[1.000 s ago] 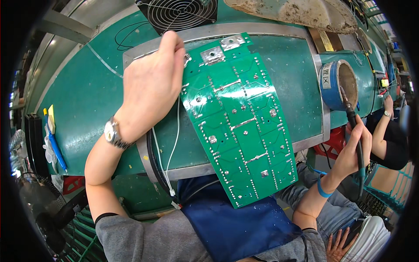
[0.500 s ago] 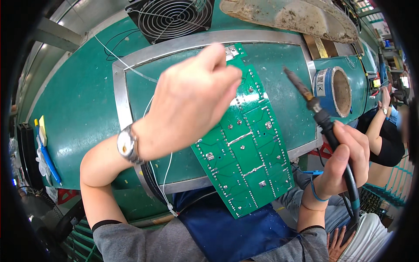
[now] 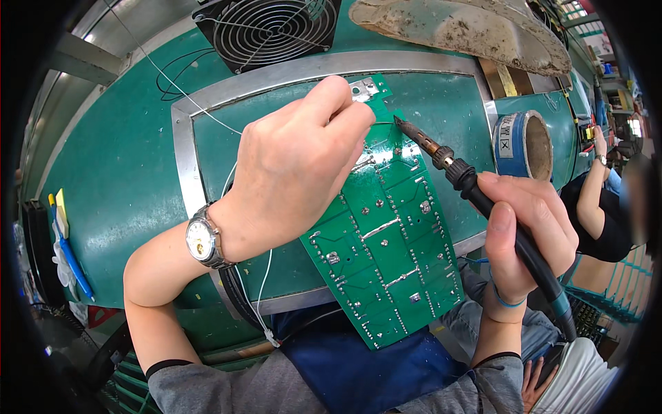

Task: The person solders wires and electronic components onto a green printed circuit board using a soldering iron and solder wire.

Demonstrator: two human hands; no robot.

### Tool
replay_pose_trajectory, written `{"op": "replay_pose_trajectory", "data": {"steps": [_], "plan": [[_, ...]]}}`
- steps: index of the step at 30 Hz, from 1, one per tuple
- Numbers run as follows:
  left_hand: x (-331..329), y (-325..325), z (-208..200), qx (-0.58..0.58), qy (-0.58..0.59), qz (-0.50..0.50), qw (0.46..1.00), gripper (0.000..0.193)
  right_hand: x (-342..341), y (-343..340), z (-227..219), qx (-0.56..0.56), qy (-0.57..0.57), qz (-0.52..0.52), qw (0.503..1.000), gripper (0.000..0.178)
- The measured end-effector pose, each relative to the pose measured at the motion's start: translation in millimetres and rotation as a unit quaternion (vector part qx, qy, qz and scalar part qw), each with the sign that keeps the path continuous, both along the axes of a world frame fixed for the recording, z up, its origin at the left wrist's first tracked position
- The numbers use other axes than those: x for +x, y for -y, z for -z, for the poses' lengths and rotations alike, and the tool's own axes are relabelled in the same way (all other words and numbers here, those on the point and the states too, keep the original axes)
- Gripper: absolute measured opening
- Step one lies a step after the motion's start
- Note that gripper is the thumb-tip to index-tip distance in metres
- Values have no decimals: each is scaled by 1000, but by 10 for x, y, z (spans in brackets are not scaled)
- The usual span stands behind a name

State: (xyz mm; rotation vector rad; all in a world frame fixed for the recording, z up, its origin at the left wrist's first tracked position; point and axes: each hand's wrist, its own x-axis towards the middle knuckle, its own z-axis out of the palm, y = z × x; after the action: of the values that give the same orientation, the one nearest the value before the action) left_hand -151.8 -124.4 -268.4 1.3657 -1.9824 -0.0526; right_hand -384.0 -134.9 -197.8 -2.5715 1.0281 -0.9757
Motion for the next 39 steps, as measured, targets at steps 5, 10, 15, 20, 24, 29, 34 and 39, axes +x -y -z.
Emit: {"op": "replay_pose_trajectory", "data": {"steps": [5,10,15,20,24,29,34,39], "plan": [[-58,14,2,-3,49,-6,999,15,153,-76,-30,-13,-22,-1,1000,16],[-49,39,31,-12,58,6,998,15,157,-69,-16,-23,-14,3,1000,17],[-20,-6,-78,33,-87,20,995,14,-43,-145,-108,-36,-10,15,999,15],[-50,-56,-82,97,-127,25,987,12,-85,-196,-90,-12,-13,21,1000,14],[-99,-67,-17,54,-82,35,995,12,-68,-181,-102,-14,-21,14,1000,15],[-147,-73,-2,37,-62,43,996,13,-9,-170,-102,-22,-45,-13,999,17],[-161,-65,19,3,-16,41,999,14,19,-233,-55,-30,-26,18,999,21],[-146,-125,-19,17,-35,49,998,14,-169,-329,-161,-32,-43,10,999,15]]}}
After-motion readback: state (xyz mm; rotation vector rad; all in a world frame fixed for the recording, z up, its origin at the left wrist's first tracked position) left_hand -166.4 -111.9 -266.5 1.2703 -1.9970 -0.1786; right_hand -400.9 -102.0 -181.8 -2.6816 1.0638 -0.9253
